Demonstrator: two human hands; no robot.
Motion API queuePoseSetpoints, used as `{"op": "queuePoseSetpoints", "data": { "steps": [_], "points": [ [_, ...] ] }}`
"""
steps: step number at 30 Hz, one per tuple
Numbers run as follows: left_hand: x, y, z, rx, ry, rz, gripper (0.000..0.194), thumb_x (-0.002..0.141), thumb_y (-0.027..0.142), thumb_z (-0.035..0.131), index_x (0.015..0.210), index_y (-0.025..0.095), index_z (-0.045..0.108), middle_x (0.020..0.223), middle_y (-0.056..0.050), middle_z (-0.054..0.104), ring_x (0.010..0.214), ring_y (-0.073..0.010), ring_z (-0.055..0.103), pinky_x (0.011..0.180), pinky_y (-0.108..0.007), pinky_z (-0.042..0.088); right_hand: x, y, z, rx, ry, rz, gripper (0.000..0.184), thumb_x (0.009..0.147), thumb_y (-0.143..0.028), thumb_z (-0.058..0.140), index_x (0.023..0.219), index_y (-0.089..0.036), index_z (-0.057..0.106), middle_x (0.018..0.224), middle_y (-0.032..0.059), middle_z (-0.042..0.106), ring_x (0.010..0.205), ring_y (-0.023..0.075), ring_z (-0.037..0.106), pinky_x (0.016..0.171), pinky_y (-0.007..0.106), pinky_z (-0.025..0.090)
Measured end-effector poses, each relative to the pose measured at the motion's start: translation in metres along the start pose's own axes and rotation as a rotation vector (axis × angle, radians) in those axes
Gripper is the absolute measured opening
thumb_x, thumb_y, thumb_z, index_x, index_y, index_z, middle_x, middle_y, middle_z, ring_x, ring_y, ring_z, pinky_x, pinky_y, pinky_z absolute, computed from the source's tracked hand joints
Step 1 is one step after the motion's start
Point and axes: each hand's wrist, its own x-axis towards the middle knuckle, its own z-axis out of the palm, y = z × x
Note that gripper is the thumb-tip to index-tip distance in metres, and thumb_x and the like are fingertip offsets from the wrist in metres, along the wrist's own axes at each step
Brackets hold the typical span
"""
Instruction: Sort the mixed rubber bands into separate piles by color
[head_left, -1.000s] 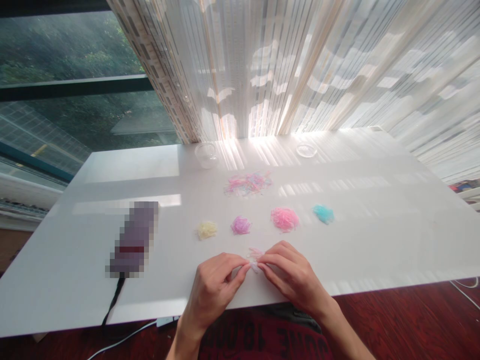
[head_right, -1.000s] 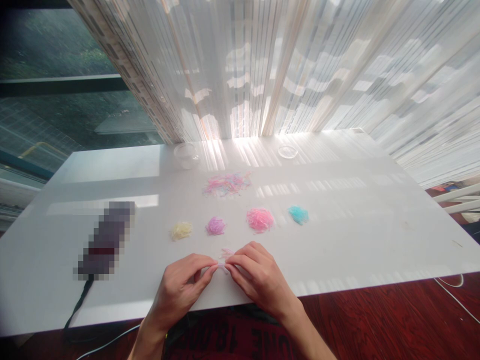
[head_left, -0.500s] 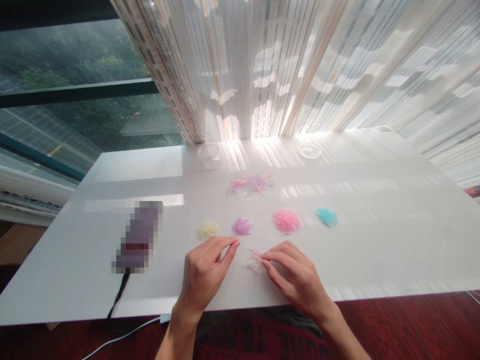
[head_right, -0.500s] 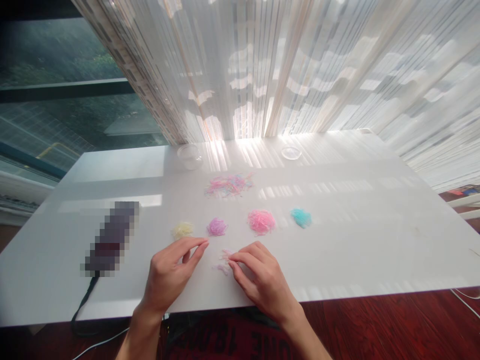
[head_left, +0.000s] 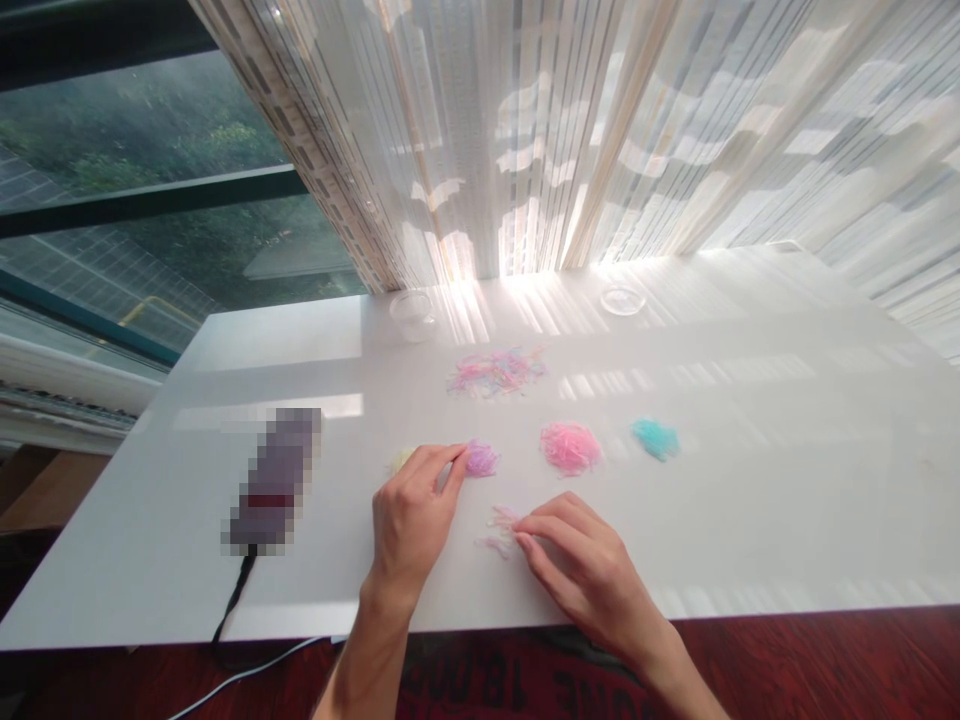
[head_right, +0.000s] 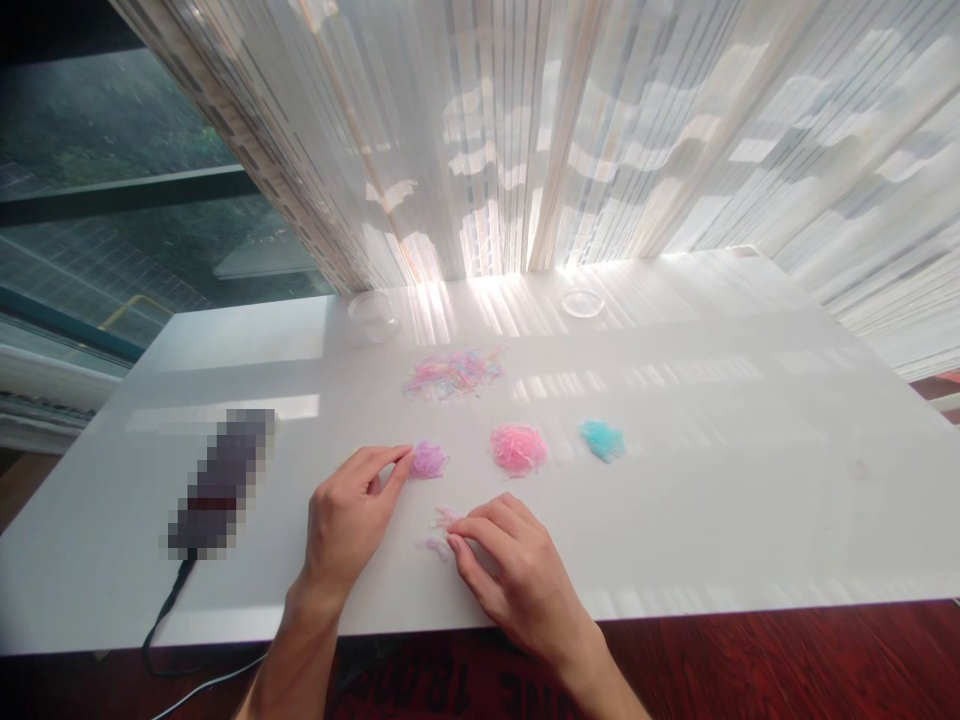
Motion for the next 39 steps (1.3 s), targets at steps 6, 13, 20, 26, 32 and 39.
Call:
{"op": "queuePoseSetpoints", "data": {
  "steps": [6,13,20,26,32,39],
  "points": [
    [0.000,-0.002,0.001,-0.001,-0.016,-0.003,0.016,0.103,0.027,0.066,0.103,0.021,0.081,0.093,-0.002,0.081,0.057,-0.0120,0.061,0.061,-0.025,0.048,0.000,0.001,0.000,-0.001,-0.018,0.012,0.015,0.104,-0.014,0.059,0.104,-0.022,0.072,0.089,0.0047,0.073,0.081,0.0186,0.067,0.073,0.031,0.058],
    [-0.001,-0.002,0.001,0.029,-0.020,0.006,0.017,0.103,0.026,0.064,0.103,0.022,0.080,0.094,-0.003,0.082,0.062,-0.0139,0.068,0.063,-0.026,0.049,0.000,0.000,0.000,-0.009,-0.021,0.020,0.016,0.104,-0.016,0.058,0.103,-0.023,0.073,0.088,0.0052,0.073,0.080,0.0191,0.068,0.071,0.032,0.059],
    [-0.003,-0.001,0.000,0.059,-0.020,-0.006,0.015,0.101,0.023,0.064,0.102,0.021,0.079,0.092,-0.003,0.081,0.065,-0.0153,0.069,0.060,-0.026,0.047,0.001,0.000,0.000,-0.009,-0.033,0.032,0.017,0.104,-0.016,0.058,0.105,-0.023,0.073,0.089,0.0056,0.073,0.080,0.0194,0.069,0.071,0.032,0.060],
    [-0.004,-0.003,-0.001,0.048,0.013,-0.017,0.019,0.102,0.021,0.060,0.105,0.020,0.079,0.094,-0.003,0.081,0.058,-0.0128,0.063,0.059,-0.025,0.047,0.000,0.001,0.001,0.003,-0.015,0.035,0.015,0.103,-0.014,0.060,0.106,-0.022,0.072,0.089,0.0047,0.072,0.081,0.0185,0.067,0.072,0.031,0.058],
    [-0.014,0.001,-0.007,-0.045,0.027,0.005,0.016,0.102,0.019,0.062,0.109,0.019,0.076,0.097,-0.004,0.079,0.056,-0.0108,0.059,0.061,-0.024,0.049,0.000,0.002,0.002,-0.023,0.028,0.047,0.017,0.103,-0.012,0.060,0.111,-0.022,0.070,0.092,0.0048,0.071,0.083,0.0187,0.066,0.073,0.032,0.057],
    [-0.040,0.005,-0.023,-0.187,-0.232,0.146,0.018,0.102,0.020,0.061,0.117,0.022,0.072,0.102,-0.003,0.077,0.082,-0.0167,0.073,0.071,-0.026,0.057,-0.001,0.003,0.004,-0.056,-0.018,0.034,0.020,0.101,-0.010,0.060,0.113,-0.022,0.069,0.095,0.0052,0.069,0.088,0.0196,0.063,0.077,0.033,0.057]
  ]
}}
